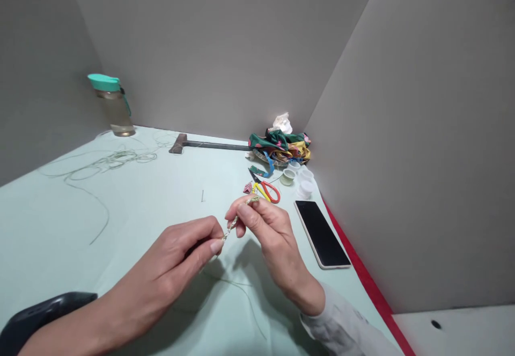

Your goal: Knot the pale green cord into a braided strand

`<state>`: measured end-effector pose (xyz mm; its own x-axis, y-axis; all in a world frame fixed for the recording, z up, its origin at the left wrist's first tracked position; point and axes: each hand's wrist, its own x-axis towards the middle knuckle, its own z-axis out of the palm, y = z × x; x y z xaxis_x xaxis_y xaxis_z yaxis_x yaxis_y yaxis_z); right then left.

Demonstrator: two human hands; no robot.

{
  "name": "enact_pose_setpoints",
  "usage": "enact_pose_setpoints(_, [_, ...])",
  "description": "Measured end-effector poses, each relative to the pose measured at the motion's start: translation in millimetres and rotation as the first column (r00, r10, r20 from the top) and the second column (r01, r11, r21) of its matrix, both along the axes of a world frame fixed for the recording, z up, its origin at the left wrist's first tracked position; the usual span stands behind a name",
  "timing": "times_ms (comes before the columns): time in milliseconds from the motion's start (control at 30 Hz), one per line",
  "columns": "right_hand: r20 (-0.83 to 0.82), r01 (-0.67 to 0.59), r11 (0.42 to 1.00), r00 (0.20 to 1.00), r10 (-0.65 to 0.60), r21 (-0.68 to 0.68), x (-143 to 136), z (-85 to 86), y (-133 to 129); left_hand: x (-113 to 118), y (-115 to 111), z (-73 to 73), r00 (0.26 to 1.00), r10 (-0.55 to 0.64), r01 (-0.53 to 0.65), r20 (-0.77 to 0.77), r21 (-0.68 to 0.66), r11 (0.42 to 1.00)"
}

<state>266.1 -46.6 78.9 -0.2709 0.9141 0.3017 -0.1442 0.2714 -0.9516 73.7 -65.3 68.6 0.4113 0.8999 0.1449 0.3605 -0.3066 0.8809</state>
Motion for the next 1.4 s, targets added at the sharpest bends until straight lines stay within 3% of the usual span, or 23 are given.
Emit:
enact_pose_setpoints(133, [-0.064,-0.048,0.998,0.997,0.051,0.040,-5.0,10.4,-2.1,-3.4,-14.3,8.4,0.999,0.040,-0.041,0.020,0.075,0.996])
enact_pose_setpoints(267, [-0.155,-0.186,0.981,0.969,0.192,0.051,-8.1,20.0,6.3,-5.7,-24.3,25.3,0.986,0.140,-0.139,0.090,-0.022,0.990])
enact_pose_setpoints(400, [-0.212,-0.315,0.946,0.922,0.325,0.079,-9.6,33.3,20.0,-5.7,-20.4,42.6,0.967,0.189,-0.178,0.169,-0.081,0.981])
enact_pose_setpoints(533, [-0.258,-0.353,0.928,0.892,0.372,0.116,-12.2,46.1,30.8,-6.9,-8.8,50.4,0.939,0.221,-0.199,0.265,-0.109,0.974])
enact_pose_setpoints(700, [-0.362,-0.417,0.906,0.835,0.415,0.076,-14.7,50.7,40.7,-10.9,6.1,46.9,0.927,0.209,-0.145,0.311,-0.217,0.965])
enact_pose_setpoints(867, [-0.374,-0.442,0.896,0.823,0.427,0.050,-11.0,48.7,56.3,-12.9,20.9,37.4,0.916,0.186,-0.102,0.355,-0.242,0.965])
enact_pose_setpoints(1133, [-0.366,-0.425,0.905,0.842,0.397,0.005,-6.3,42.2,60.4,-11.6,25.9,29.0,0.869,0.311,-0.123,0.385,-0.440,0.890])
enact_pose_setpoints(1400, [-0.162,-0.385,0.920,0.915,0.371,-0.070,-1.6,52.9,54.5,-11.0,26.3,27.0,0.858,0.393,-0.247,0.331,-0.405,0.880])
